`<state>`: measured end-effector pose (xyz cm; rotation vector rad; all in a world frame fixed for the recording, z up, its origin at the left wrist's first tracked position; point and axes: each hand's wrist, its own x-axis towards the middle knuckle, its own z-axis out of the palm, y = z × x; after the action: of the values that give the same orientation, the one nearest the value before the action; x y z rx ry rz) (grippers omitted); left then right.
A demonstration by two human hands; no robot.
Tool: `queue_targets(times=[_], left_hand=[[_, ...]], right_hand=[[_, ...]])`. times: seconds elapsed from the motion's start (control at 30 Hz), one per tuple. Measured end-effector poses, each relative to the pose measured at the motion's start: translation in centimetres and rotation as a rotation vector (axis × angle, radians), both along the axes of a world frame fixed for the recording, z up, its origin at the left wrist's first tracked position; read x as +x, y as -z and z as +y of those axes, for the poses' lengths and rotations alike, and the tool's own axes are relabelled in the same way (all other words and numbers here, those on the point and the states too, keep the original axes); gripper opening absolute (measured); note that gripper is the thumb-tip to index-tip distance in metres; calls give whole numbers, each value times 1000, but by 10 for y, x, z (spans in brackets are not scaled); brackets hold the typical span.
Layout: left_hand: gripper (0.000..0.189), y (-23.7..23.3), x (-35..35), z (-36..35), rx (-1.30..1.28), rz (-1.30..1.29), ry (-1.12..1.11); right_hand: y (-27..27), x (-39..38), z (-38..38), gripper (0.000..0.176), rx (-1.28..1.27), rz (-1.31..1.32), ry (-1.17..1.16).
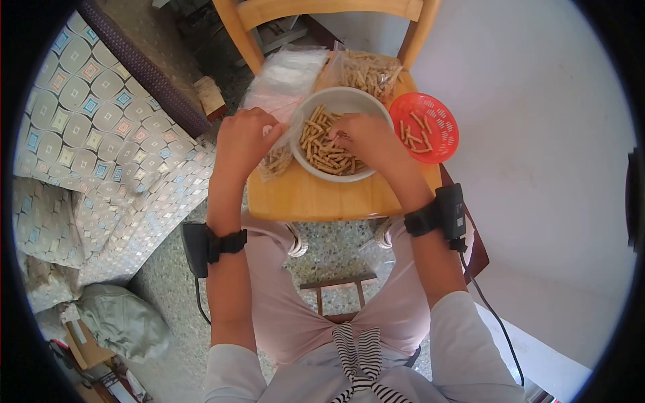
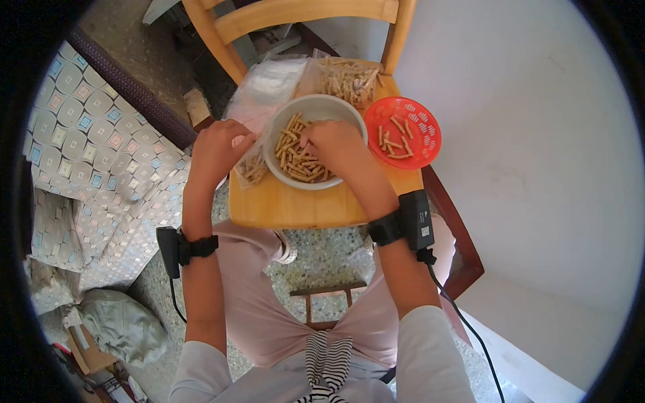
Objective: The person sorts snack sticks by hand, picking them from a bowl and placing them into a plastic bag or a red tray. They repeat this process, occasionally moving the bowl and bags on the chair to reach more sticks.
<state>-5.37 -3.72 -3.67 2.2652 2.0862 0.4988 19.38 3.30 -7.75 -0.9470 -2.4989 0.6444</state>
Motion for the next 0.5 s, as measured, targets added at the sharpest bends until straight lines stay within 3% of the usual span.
queue_targets(times=[0.13, 0.2, 0.27, 0.33, 0.5], left_hand=[[25, -4, 4, 1, 173, -54, -57], [32, -11, 12, -3, 86, -173, -15], [35, -17, 19, -4, -35, -133, -18], [39, -17, 20, -5, -159, -95, -25], [36, -15, 18, -4, 60, -60, -16]], right_hand=[[-20, 1, 0, 11, 118, -11, 66], [-23, 1, -1, 12, 106, -33, 105], [-23, 3, -2, 13, 265, 54, 148], [-19, 8, 4, 12, 266, 57, 168], [-28, 13, 4, 11, 241, 15, 248]])
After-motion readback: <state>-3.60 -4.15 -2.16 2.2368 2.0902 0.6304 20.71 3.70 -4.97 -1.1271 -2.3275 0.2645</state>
